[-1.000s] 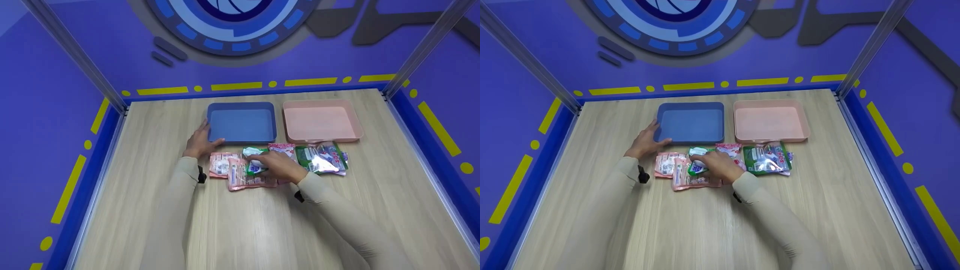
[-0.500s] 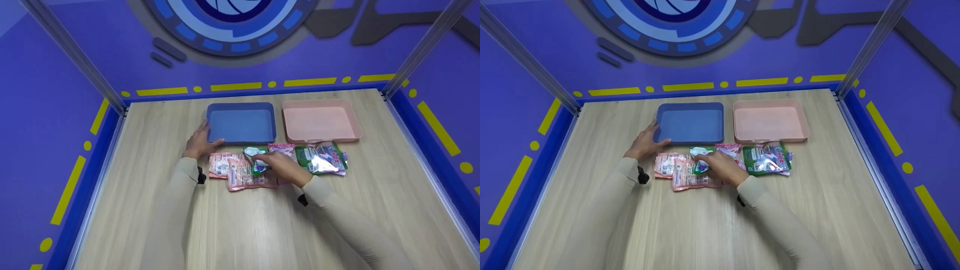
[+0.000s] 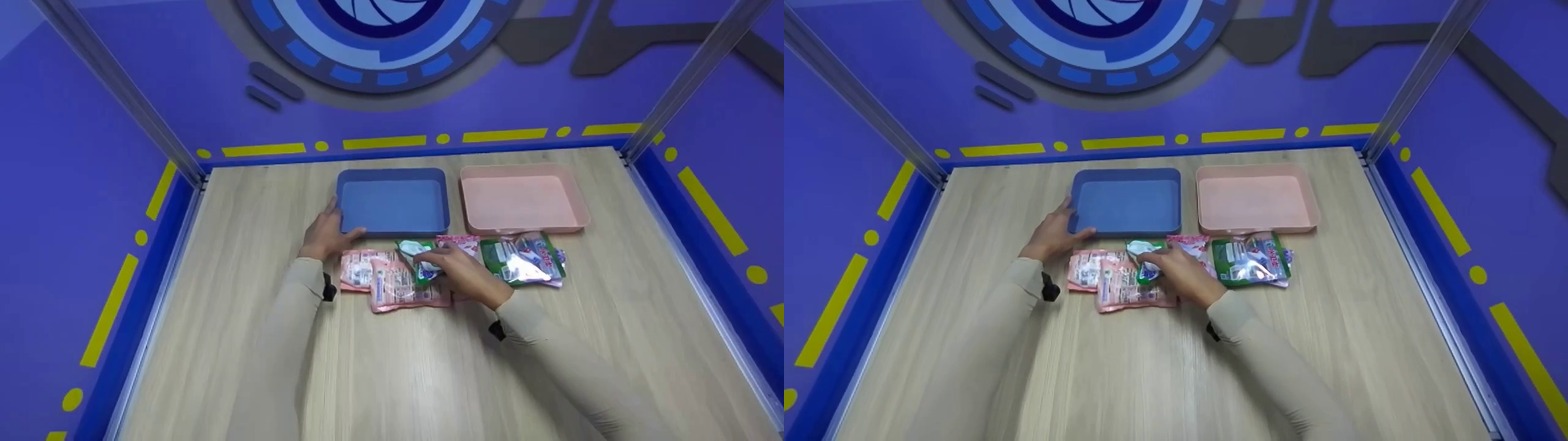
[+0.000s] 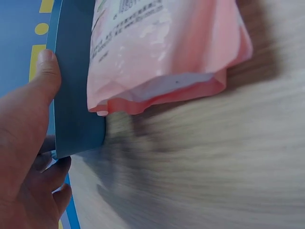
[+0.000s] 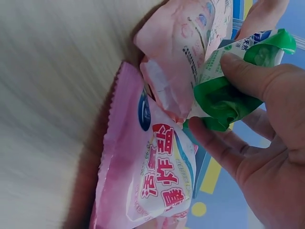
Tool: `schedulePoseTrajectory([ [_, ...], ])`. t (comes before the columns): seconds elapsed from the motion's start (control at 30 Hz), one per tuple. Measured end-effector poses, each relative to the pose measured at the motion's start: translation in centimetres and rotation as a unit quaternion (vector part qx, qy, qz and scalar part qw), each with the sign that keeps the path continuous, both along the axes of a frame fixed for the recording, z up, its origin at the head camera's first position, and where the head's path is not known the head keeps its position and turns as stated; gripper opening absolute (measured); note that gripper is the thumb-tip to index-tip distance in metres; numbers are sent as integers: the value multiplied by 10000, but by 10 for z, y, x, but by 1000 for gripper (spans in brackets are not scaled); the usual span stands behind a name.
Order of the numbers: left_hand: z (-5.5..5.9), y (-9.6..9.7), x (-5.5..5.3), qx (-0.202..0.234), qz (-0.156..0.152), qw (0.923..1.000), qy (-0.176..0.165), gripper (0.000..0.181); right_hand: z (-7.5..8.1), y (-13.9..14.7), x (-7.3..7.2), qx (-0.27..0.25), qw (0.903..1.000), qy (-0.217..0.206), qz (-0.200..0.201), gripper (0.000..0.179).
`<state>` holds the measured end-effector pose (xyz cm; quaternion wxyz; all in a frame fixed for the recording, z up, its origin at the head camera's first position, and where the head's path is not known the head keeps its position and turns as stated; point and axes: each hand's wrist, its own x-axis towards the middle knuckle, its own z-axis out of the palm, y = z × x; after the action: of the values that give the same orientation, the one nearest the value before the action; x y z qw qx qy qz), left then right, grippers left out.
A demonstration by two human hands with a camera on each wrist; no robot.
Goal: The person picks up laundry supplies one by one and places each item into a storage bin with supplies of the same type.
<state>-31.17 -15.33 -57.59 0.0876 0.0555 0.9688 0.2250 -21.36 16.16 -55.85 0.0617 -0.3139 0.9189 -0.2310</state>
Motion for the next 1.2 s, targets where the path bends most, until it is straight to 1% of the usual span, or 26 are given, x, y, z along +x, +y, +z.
schedulePoseTrajectory([
  [0.1,-1,0,0,-68,27,10000,44,104,-1,1,0,-113,9999,-29,-27,60],
  [0.23,-1,0,1,-47,23,10000,37,105,-2,3,1,-244,9997,-40,0,59],
  [0.37,0,-1,0,127,-21,9999,37,100,-3,8,1,-382,9993,40,46,59],
  [0.5,0,-3,0,328,-86,9994,44,96,-3,12,2,-399,9989,213,97,61],
  [0.7,-4,-7,-1,626,-30,9980,-71,101,-4,16,4,-373,9986,366,110,63],
  [0.8,-7,-10,-2,688,8,9975,-143,103,-6,17,5,-406,9981,435,165,63],
  [1.0,-9,-13,-3,811,-43,9965,-205,103,-6,19,5,-486,9967,567,320,63],
  [1.2,-10,-11,-4,860,49,9960,-237,106,-5,21,5,-543,9971,475,256,64],
])
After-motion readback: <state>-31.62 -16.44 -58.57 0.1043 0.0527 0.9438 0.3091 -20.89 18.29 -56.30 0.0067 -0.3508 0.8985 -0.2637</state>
